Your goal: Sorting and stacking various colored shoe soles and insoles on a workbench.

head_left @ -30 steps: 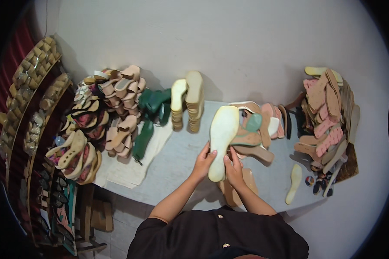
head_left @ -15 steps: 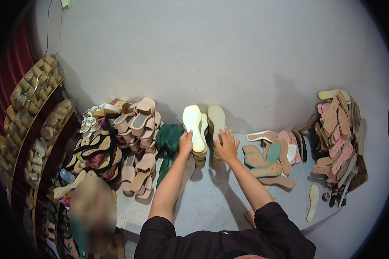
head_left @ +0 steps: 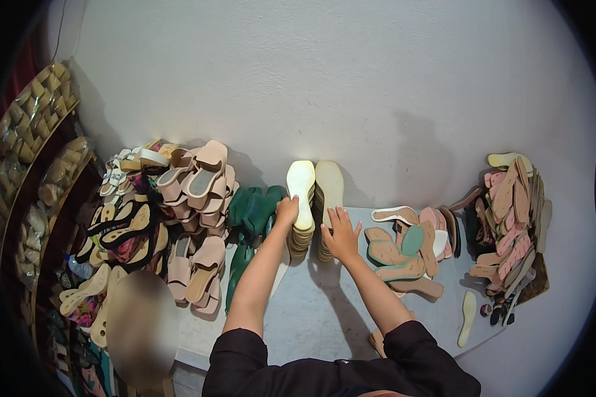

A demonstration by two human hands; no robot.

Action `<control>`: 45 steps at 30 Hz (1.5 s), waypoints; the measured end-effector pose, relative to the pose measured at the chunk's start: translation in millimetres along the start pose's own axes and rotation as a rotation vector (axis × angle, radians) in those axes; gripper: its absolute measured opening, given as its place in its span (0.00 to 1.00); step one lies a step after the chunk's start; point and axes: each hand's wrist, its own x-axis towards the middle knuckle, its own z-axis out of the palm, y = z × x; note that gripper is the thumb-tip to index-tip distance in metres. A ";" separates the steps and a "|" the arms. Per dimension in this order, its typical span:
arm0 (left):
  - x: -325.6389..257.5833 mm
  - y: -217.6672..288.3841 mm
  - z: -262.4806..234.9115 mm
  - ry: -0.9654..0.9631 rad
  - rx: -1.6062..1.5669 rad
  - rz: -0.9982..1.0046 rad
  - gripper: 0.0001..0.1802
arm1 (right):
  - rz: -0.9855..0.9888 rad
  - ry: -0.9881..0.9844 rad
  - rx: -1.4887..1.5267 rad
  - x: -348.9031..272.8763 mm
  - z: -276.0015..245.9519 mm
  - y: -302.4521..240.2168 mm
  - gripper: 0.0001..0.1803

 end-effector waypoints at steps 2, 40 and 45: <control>-4.4 7.3 2.6 -0.109 -0.070 -0.134 0.31 | 0.007 0.010 -0.003 0.5 0.7 2.3 0.29; -129.2 2.9 28.7 0.373 0.040 0.604 0.56 | 0.024 -0.133 0.103 -0.1 -11.8 16.2 0.31; -122.4 -12.4 34.0 0.392 0.080 0.659 0.44 | 0.023 -0.130 0.083 -1.6 -11.5 10.2 0.32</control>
